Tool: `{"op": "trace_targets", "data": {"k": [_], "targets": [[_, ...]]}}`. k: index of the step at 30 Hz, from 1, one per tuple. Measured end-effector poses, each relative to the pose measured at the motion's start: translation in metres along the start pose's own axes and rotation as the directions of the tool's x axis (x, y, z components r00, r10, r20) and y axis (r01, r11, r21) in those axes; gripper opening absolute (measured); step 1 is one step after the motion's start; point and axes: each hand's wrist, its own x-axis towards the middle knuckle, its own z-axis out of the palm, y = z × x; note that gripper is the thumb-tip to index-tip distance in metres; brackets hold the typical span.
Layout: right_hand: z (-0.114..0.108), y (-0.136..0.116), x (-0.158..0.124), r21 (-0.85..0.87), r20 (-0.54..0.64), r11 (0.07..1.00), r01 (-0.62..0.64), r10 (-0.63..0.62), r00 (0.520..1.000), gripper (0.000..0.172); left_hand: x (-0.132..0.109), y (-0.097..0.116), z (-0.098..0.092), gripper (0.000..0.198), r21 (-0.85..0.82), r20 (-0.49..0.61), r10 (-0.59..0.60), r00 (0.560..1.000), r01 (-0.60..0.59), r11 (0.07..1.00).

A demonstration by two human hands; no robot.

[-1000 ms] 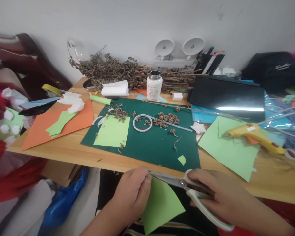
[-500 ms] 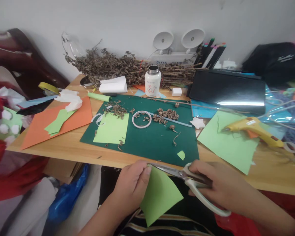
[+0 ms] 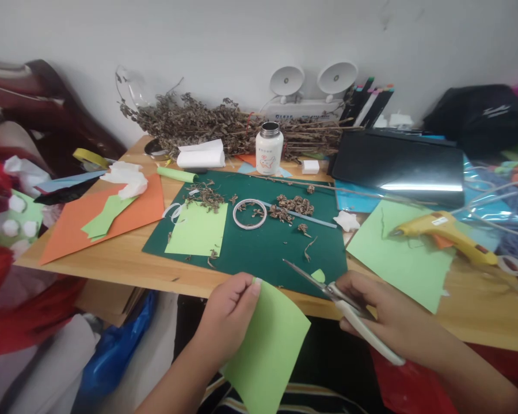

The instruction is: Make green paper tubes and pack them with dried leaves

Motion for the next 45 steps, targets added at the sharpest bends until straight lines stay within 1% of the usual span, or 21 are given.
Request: {"op": "trace_targets", "data": {"k": [4,8,10,14,20,23,26,32,40,45], "targets": [[0.0,-0.009,0.0,-0.038,0.03,0.999,-0.033,0.034,0.999,0.014,0.002,-0.001,0.0,0.03,0.037,0.044,0.021,0.999,-0.023,0.999],[-0.004,-0.017,0.0,-0.07,0.124,0.997,0.013,-0.004,0.992,0.014,0.002,-0.002,0.0,0.029,0.072,0.071,0.059,0.996,-0.064,0.995],[-0.006,-0.018,0.0,-0.078,0.148,0.996,0.042,-0.03,0.989,0.013,0.001,-0.002,0.0,0.027,0.083,0.085,0.071,0.994,-0.078,0.993],[-0.006,-0.017,0.001,-0.06,0.14,0.995,0.08,-0.07,0.988,0.012,0.0,-0.004,0.0,0.025,0.108,0.095,0.115,0.989,-0.125,0.986],[-0.003,-0.012,0.0,-0.066,0.13,0.995,0.08,-0.071,0.989,0.013,-0.001,-0.004,0.0,0.026,0.141,0.092,0.184,0.979,-0.196,0.97],[-0.003,-0.007,0.0,-0.059,0.128,0.994,0.09,-0.082,0.988,0.013,-0.002,-0.005,0.0,0.028,0.195,0.091,0.216,0.972,-0.23,0.953],[-0.005,-0.007,-0.001,-0.077,0.129,0.993,0.095,-0.085,0.988,0.014,-0.003,-0.007,0.0,0.028,0.234,0.102,0.238,0.966,-0.256,0.938],[-0.008,-0.016,-0.003,-0.117,0.137,0.99,0.078,-0.062,0.989,0.014,-0.004,-0.005,-0.001,0.028,0.235,0.101,0.248,0.963,-0.266,0.935],[-0.006,-0.014,-0.004,-0.109,0.11,0.989,0.103,-0.091,0.99,0.015,-0.007,-0.004,-0.001,0.029,0.242,0.112,0.256,0.96,-0.276,0.93],[-0.008,-0.016,-0.005,-0.12,0.135,0.989,0.091,-0.075,0.988,0.014,-0.008,-0.003,-0.001,0.029,0.247,0.111,0.277,0.954,-0.296,0.923]]}}
